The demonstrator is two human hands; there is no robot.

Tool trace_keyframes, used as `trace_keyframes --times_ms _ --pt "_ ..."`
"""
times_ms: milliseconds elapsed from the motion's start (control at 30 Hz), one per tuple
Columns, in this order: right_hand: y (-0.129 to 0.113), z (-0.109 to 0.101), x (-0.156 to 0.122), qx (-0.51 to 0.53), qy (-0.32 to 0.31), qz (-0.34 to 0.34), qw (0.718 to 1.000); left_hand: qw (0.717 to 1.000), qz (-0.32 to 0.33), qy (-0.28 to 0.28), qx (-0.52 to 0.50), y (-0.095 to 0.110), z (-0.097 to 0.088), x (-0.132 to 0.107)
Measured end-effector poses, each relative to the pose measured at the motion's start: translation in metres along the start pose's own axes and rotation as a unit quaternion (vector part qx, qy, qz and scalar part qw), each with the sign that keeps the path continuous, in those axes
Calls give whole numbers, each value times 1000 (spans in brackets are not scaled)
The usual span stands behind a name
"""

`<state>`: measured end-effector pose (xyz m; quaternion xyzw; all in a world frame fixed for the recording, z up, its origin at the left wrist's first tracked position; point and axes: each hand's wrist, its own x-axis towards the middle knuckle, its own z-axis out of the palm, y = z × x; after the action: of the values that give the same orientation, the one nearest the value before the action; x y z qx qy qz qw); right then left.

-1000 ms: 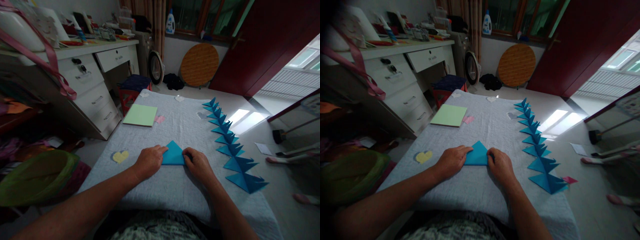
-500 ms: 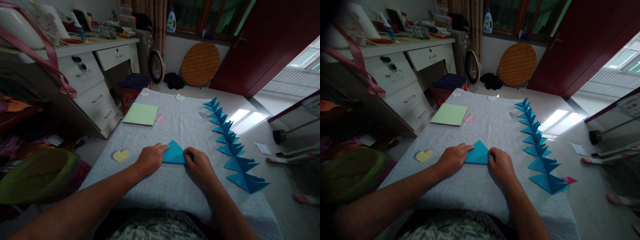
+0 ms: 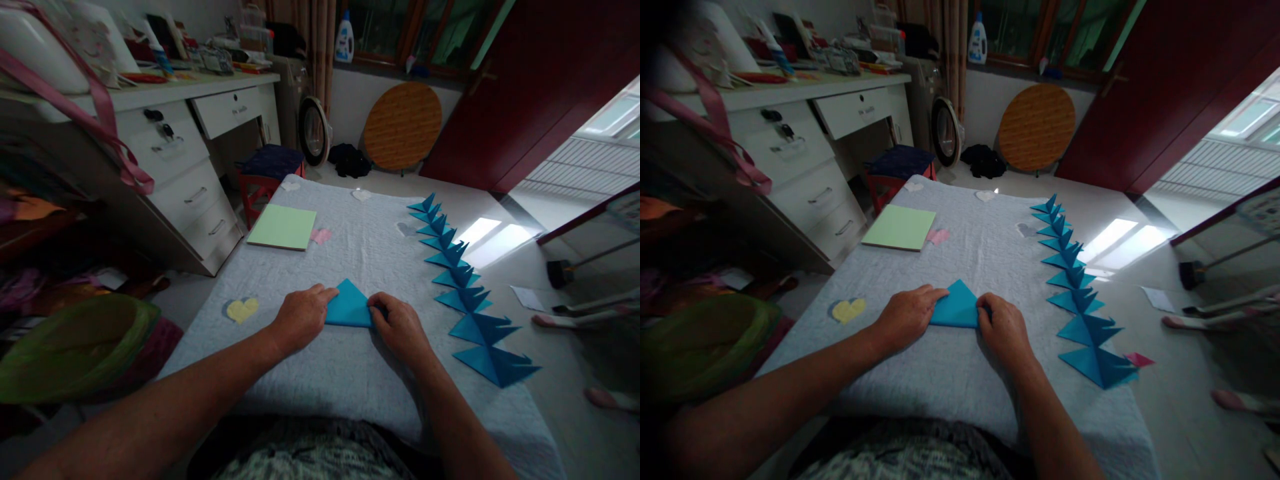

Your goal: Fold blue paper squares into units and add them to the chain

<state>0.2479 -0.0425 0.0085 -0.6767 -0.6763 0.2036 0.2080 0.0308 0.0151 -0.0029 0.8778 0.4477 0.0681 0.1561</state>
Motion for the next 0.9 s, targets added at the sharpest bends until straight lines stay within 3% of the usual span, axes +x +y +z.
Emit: trace_keyframes --times_ms 567,900 --pt "1 0 1 -8 -1 -5 1000 1000 6 11 -9 -1 -1 0" --pt "-1 -1 0 -1 -15 -5 1000 1000 20 -13 -5 1 -6 -4"
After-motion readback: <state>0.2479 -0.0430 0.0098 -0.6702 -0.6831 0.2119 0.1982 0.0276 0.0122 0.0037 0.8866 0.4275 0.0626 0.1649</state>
